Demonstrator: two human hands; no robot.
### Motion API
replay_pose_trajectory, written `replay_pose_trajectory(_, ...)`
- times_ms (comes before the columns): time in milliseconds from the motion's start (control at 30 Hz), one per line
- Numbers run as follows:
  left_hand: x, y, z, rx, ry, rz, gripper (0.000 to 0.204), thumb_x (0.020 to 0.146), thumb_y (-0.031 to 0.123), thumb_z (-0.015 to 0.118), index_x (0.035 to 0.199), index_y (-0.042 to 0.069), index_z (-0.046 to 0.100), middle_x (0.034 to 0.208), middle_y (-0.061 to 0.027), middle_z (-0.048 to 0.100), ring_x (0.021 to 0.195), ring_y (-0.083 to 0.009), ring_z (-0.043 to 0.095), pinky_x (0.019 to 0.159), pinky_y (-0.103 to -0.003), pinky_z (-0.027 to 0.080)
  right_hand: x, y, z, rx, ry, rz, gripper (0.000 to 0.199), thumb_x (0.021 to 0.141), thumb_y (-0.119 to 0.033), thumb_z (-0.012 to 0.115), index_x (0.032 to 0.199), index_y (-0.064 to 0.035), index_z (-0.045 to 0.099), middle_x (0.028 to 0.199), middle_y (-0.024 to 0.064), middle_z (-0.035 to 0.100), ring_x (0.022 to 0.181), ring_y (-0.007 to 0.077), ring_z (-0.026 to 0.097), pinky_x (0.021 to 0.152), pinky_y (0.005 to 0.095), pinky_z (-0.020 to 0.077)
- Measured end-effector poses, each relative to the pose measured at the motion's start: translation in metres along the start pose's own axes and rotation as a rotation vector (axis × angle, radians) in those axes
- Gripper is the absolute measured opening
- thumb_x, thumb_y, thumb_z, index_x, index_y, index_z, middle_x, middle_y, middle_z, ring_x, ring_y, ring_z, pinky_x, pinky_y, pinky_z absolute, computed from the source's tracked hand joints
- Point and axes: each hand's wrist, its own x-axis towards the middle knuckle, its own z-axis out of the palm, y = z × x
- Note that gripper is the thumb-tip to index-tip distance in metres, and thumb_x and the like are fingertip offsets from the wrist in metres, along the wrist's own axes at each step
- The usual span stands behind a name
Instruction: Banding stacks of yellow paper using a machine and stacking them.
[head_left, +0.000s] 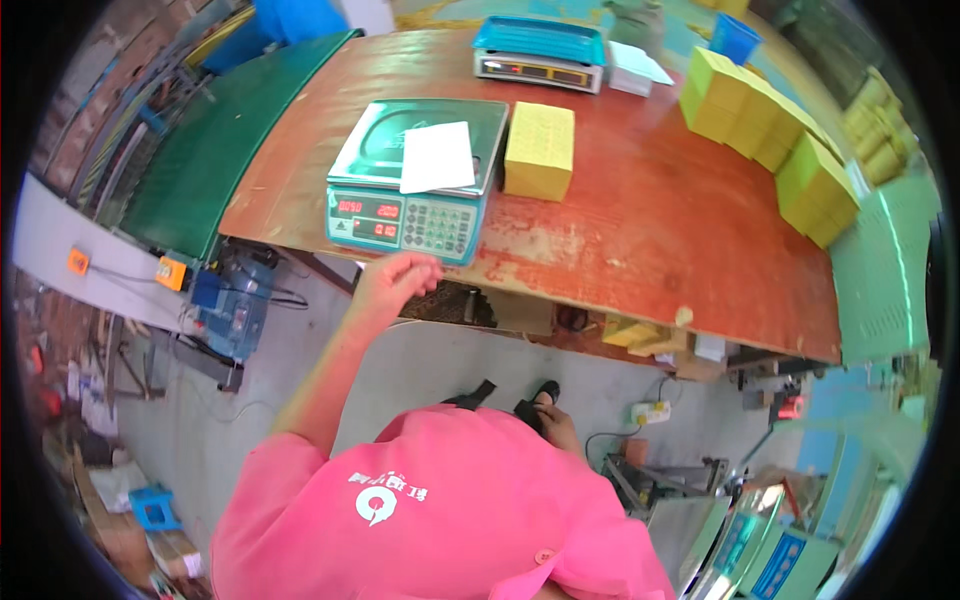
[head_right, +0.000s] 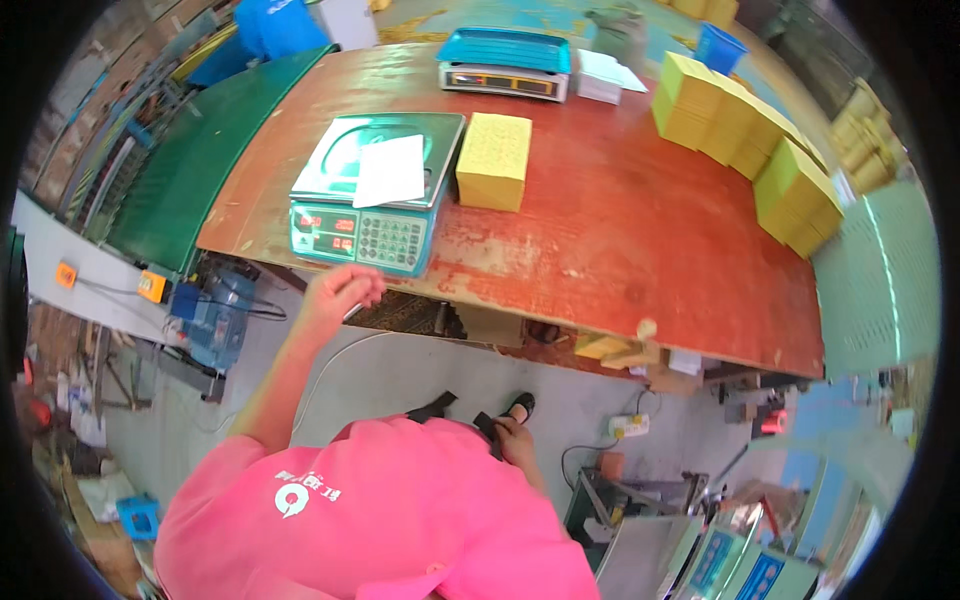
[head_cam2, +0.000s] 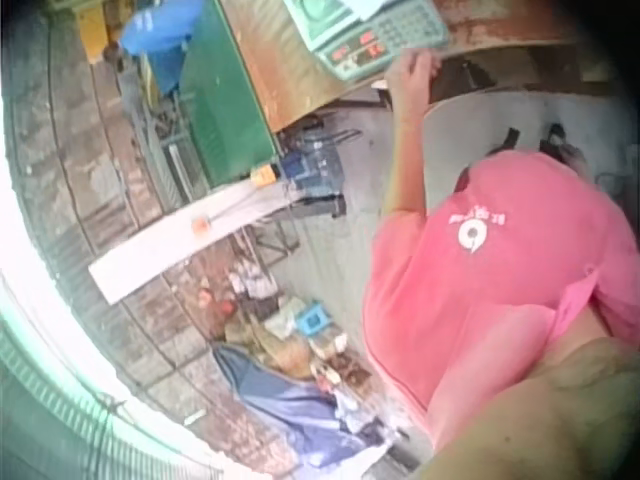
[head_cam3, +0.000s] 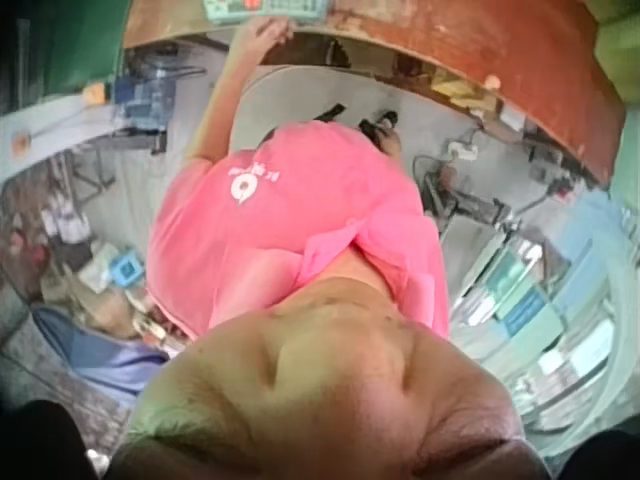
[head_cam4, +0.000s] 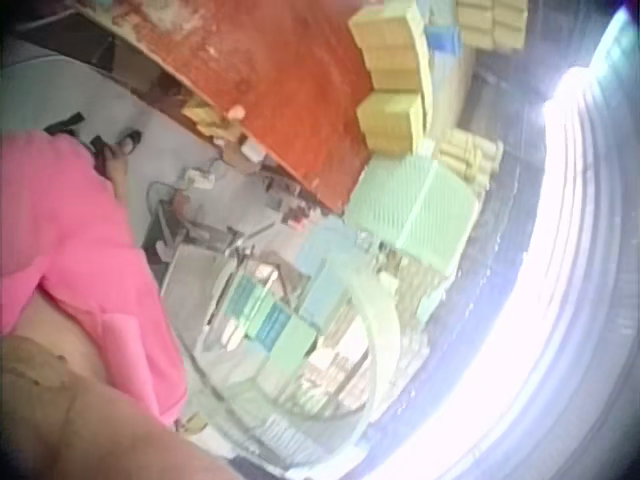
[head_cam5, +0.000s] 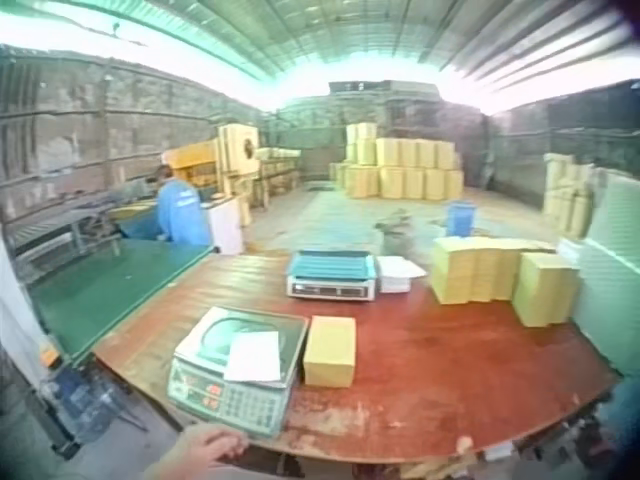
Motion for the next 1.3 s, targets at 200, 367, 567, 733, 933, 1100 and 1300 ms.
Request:
replay_pose_trajectory(200,0.077,0.038,-0.016,0.789,0.168,0.397,0.032,0.086,0.008,0.064,0.118,0.004,0.062,0.120,-0.0106,0.063,0.112,-0.0219,0.060,0.091,-0.033,0.049,0.062,-0.110,-0.056,-0.218,-0.429,-0.123,0.032,0.089,-0.022,0.058,0.111,-0.0003,0.066,0.098,0.0158,0.070,0.093,0.0245,0.067,0.082,0.0343,0.0510)
replay_pose_trajectory(367,0.129,0.015,-0.033,1.021,0.048,0.372,0.044,0.077,0.013,0.072,0.119,0.008,0.063,0.128,-0.0079,0.059,0.120,-0.0271,0.053,0.098,-0.038,0.045,0.080,-0.181,-0.060,-0.216,-0.490,-0.409,0.031,0.090,-0.017,0.057,0.114,0.0002,0.063,0.108,0.0166,0.069,0.099,0.0236,0.066,0.086,0.0320,0.0505)
replay_pose_trajectory(567,0.151,0.014,-0.053,1.036,-0.111,0.364,0.042,0.073,0.015,0.074,0.114,0.007,0.065,0.124,-0.0076,0.061,0.113,-0.0258,0.056,0.096,-0.037,0.046,0.077,-0.212,-0.015,-0.004,-0.496,-0.320,0.030,0.091,-0.016,0.057,0.115,0.0010,0.062,0.106,0.0153,0.069,0.099,0.0195,0.065,0.088,0.0312,0.0497)
replay_pose_trajectory(733,0.159,0.013,-0.069,0.989,-0.164,0.431,0.038,0.073,0.014,0.074,0.109,0.006,0.067,0.123,-0.0079,0.062,0.112,-0.0265,0.056,0.094,-0.038,0.047,0.083,-0.239,0.009,-0.045,-0.554,-0.278,0.029,0.093,-0.013,0.055,0.117,0.0001,0.061,0.108,0.0124,0.068,0.097,0.0169,0.065,0.084,0.0297,0.0510)
replay_pose_trajectory(933,0.154,0.007,-0.072,1.021,-0.176,0.607,0.032,0.074,0.011,0.073,0.104,0.002,0.066,0.118,-0.0101,0.063,0.108,-0.0279,0.058,0.090,-0.039,0.049,0.087,-0.301,0.027,0.051,-0.532,-0.308,0.028,0.096,-0.013,0.052,0.120,0.0002,0.059,0.107,0.0084,0.066,0.096,0.0148,0.064,0.079,0.0269,0.0523)
replay_pose_trajectory(1100,0.155,0.001,-0.080,0.997,-0.183,0.713,0.026,0.075,0.005,0.071,0.100,0.001,0.065,0.108,-0.0105,0.066,0.096,-0.0299,0.063,0.082,-0.037,0.052,0.093,-0.310,0.047,0.148,-0.533,-0.346,0.028,0.097,-0.013,0.051,0.119,0.0030,0.059,0.106,0.0080,0.066,0.097,0.0152,0.062,0.080,0.0283,0.0525)
replay_pose_trajectory(1300,0.139,-0.003,-0.067,0.836,-0.143,0.852,0.021,0.076,-0.003,0.066,0.096,-0.001,0.064,0.103,-0.0122,0.067,0.091,-0.0295,0.066,0.076,-0.035,0.054,0.103,-0.331,0.052,0.384,-0.469,-0.228,0.031,0.098,-0.012,0.048,0.124,0.0040,0.055,0.109,0.0104,0.064,0.101,0.0171,0.062,0.087,0.0304,0.0503)
